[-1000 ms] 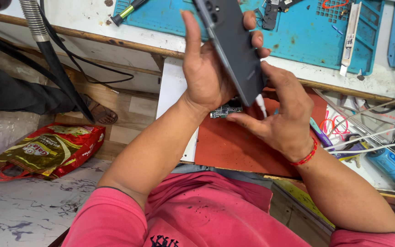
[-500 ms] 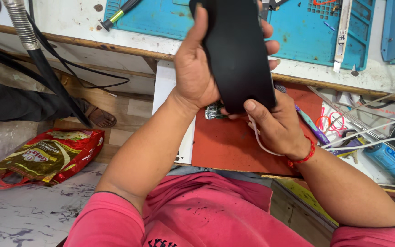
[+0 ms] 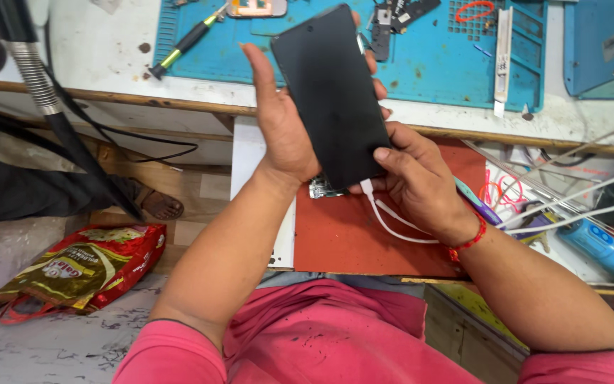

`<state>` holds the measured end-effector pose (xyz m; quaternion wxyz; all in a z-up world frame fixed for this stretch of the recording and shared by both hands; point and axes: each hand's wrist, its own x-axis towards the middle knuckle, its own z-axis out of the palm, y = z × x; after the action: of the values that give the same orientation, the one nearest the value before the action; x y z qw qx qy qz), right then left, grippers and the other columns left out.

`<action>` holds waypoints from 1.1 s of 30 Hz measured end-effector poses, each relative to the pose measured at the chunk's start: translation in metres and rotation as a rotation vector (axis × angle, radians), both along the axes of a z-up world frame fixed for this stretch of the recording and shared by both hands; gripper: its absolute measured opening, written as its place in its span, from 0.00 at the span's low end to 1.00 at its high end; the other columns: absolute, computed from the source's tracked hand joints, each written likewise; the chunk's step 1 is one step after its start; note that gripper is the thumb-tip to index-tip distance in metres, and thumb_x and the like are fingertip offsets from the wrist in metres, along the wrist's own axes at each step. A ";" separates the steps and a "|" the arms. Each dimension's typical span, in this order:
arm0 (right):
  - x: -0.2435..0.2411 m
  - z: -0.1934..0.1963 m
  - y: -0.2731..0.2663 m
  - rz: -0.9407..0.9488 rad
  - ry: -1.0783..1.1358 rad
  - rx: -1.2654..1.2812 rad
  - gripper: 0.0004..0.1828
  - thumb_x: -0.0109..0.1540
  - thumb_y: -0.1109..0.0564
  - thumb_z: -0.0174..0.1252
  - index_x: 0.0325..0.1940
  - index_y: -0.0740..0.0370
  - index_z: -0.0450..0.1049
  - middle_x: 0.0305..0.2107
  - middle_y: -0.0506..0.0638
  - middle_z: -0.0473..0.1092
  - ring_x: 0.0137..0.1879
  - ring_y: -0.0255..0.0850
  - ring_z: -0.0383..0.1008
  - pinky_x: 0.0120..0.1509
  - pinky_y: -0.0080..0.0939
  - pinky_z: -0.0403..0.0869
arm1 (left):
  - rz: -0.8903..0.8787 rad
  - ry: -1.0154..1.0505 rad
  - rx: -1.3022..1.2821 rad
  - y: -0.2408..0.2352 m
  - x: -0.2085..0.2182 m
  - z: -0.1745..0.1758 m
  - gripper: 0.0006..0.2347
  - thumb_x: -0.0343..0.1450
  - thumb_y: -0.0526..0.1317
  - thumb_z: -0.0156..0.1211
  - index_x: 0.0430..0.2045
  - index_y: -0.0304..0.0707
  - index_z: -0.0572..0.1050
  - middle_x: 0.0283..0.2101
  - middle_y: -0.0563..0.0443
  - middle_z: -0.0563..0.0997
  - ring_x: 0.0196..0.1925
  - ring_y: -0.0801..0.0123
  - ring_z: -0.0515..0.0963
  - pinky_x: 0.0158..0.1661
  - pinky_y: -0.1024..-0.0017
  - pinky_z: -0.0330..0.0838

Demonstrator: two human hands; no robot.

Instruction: The person inspects a smartphone and a small circuit board, connecting a USB cable to the phone. They then use a white plastic tool to scrape the surface of the circuit board and later use a metal tool to scrape the back of the smartphone. The person handles various electronic components and tools on a cluttered workbench.

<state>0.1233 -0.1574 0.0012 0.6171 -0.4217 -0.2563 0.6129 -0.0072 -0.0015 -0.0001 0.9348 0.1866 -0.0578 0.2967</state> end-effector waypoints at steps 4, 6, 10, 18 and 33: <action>-0.001 -0.003 -0.001 0.007 -0.001 -0.014 0.17 0.71 0.63 0.44 0.63 0.71 0.65 0.47 0.58 0.73 0.48 0.44 0.79 0.55 0.47 0.80 | -0.020 0.013 -0.022 -0.003 0.003 -0.002 0.44 0.71 0.76 0.32 0.68 0.36 0.61 0.47 0.43 0.77 0.46 0.61 0.81 0.49 0.62 0.79; -0.002 -0.005 0.000 0.001 -0.001 -0.008 0.19 0.69 0.64 0.44 0.64 0.71 0.64 0.50 0.57 0.72 0.51 0.43 0.78 0.57 0.47 0.80 | -0.016 0.010 -0.008 -0.007 0.003 -0.003 0.44 0.71 0.77 0.32 0.68 0.35 0.61 0.46 0.43 0.76 0.45 0.61 0.81 0.49 0.62 0.78; -0.005 -0.001 -0.001 -0.029 -0.055 -0.038 0.25 0.67 0.66 0.44 0.70 0.69 0.63 0.54 0.52 0.71 0.54 0.38 0.76 0.54 0.44 0.79 | -0.011 0.014 0.026 -0.009 0.004 -0.004 0.46 0.70 0.77 0.33 0.67 0.32 0.62 0.45 0.42 0.76 0.44 0.62 0.80 0.47 0.63 0.78; -0.008 0.006 0.001 -0.035 -0.039 -0.031 0.29 0.66 0.66 0.42 0.73 0.70 0.60 0.59 0.52 0.69 0.60 0.37 0.75 0.61 0.40 0.77 | -0.003 0.009 0.042 -0.011 0.005 -0.007 0.46 0.70 0.78 0.33 0.65 0.30 0.63 0.44 0.42 0.76 0.44 0.62 0.80 0.47 0.64 0.78; -0.006 0.000 0.000 -0.016 -0.027 0.031 0.27 0.66 0.66 0.41 0.71 0.73 0.60 0.60 0.55 0.69 0.65 0.42 0.72 0.74 0.44 0.70 | -0.054 0.038 -0.045 -0.009 0.006 -0.010 0.41 0.70 0.76 0.33 0.56 0.31 0.64 0.45 0.41 0.76 0.42 0.61 0.80 0.46 0.63 0.78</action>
<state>0.1173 -0.1572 0.0012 0.6249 -0.4223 -0.2704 0.5984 -0.0015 -0.0101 -0.0097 0.9474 0.1693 -0.0383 0.2688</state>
